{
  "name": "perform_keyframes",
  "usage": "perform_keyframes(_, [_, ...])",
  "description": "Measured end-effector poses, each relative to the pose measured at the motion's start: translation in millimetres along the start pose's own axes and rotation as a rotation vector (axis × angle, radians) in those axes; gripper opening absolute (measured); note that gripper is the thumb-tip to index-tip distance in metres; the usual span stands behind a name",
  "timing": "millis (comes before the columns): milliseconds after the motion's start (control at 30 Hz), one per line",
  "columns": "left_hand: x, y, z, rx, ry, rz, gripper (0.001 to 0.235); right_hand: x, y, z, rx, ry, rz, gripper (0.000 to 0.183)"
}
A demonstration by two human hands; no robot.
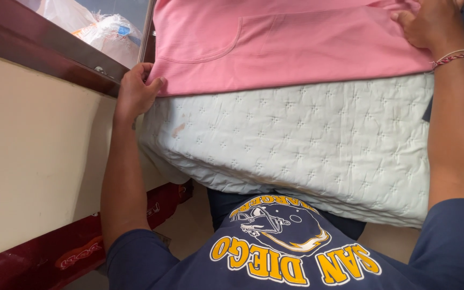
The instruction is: The person spreads out a pink tank top on a mattress, smooths the fabric, and folds it into a neat rectangular shape.
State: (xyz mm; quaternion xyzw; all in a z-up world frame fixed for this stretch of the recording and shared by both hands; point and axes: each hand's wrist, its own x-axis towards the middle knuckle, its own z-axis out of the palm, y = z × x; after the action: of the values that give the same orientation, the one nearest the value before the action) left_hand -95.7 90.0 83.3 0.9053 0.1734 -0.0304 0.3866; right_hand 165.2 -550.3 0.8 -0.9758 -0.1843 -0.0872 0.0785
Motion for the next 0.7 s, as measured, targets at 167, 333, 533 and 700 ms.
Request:
perform_keyframes(167, [-2.2, -18.6, 6.5, -0.057, 0.066, 0.036, 0.015, 26.8, 38.9, 38.2, -0.008, 0.091, -0.002, 0.027])
perform_keyframes(333, [-1.8, -27.4, 14.1, -0.141, 0.139, 0.138, 0.013, 34.7, 13.4, -0.8, 0.1, -0.153, -0.026, 0.049])
perform_keyframes(533, [2.1, -41.3, 22.6, -0.057, 0.262, 0.251, 0.02, 50.9, 29.6, 18.7, 0.036, -0.158, -0.087, 0.018])
perform_keyframes(700, [-1.1, -42.5, 26.9, -0.084, 0.328, 0.205, 0.019, 65.0, 37.1, 30.6, 0.02, -0.097, -0.11, 0.022])
